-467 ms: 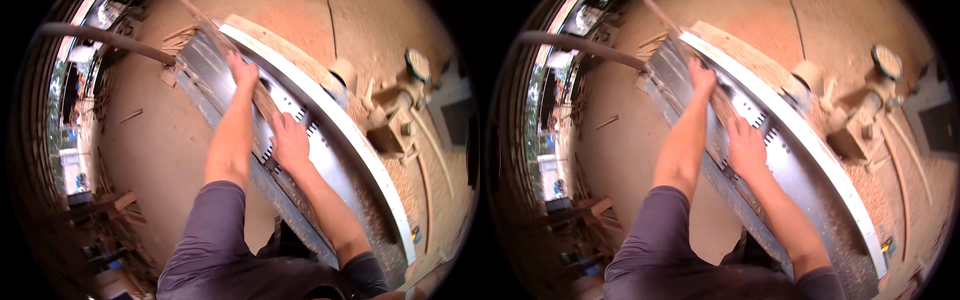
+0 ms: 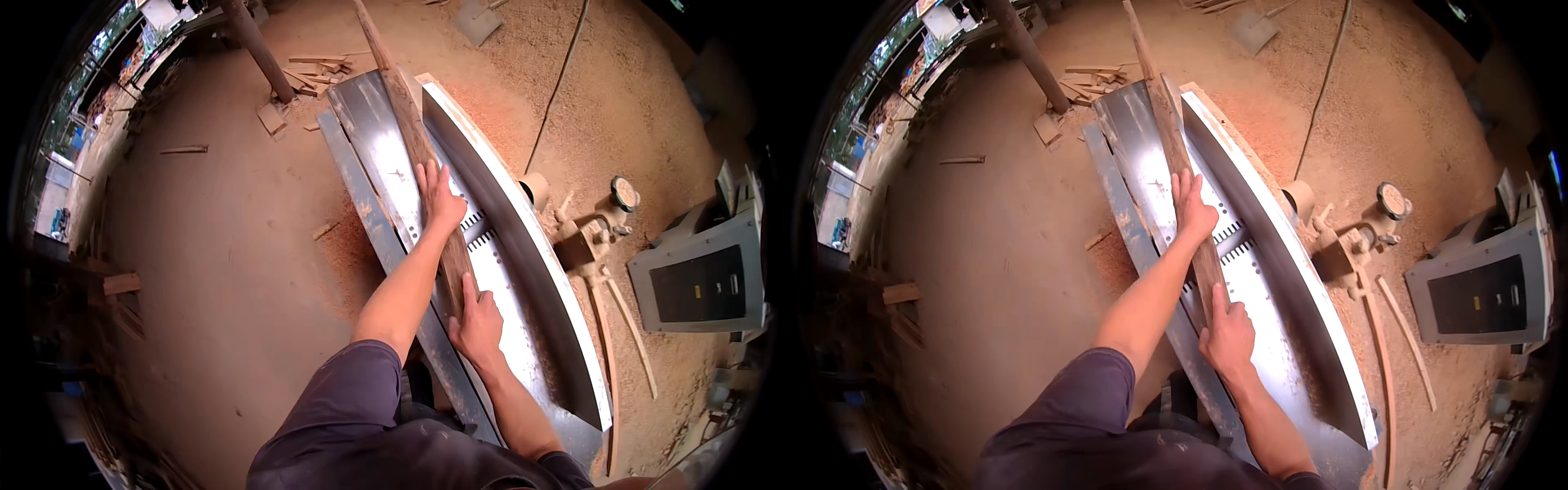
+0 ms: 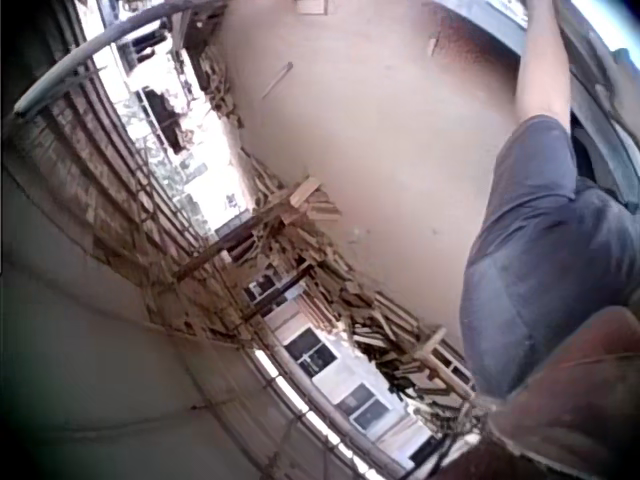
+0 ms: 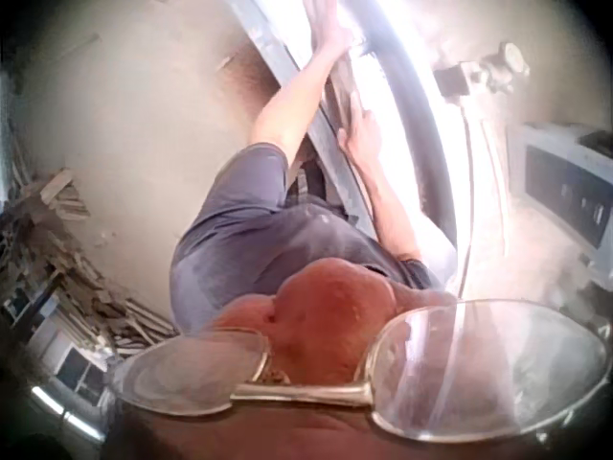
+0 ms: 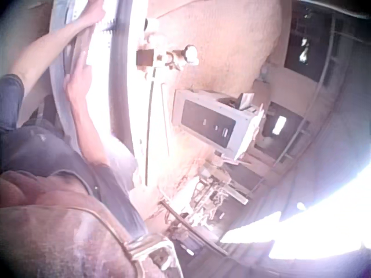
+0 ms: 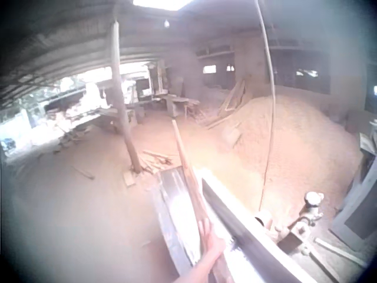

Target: The person uses a jointer machine to smooth and flatten the edges of wooden planks, measuring the pieces with a tape measure between passes.

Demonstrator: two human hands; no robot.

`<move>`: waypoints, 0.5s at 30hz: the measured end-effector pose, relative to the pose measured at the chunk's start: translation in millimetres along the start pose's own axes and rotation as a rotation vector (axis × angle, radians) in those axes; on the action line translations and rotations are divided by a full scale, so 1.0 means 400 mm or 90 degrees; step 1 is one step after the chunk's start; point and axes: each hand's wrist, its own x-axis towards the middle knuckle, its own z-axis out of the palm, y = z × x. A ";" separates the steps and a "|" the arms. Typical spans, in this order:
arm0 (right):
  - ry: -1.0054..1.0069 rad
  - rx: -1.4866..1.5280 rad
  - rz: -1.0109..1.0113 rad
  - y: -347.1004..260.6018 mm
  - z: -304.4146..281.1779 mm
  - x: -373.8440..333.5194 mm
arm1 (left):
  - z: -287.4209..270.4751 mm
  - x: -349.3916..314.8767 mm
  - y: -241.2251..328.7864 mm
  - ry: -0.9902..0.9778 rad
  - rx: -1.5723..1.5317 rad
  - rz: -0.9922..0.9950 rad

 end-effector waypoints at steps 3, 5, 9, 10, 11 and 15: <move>-0.005 0.062 0.031 0.057 -0.028 -0.209 | 0.003 -0.215 0.064 -0.017 0.055 0.000; 0.008 0.179 0.057 0.109 -0.043 -0.348 | -0.020 -0.365 0.104 -0.034 0.054 0.024; -0.024 0.489 0.109 0.186 -0.070 -0.633 | -0.083 -0.688 0.159 0.024 -0.044 -0.019; -0.040 0.533 0.127 0.185 -0.093 -0.706 | -0.111 -0.776 0.174 0.040 -0.062 -0.058; -0.056 0.577 0.145 0.187 -0.107 -0.777 | -0.138 -0.861 0.190 0.023 -0.121 -0.140; -0.117 0.859 0.268 0.122 -0.097 -0.986 | -0.240 -1.137 0.153 -0.101 -0.549 -0.439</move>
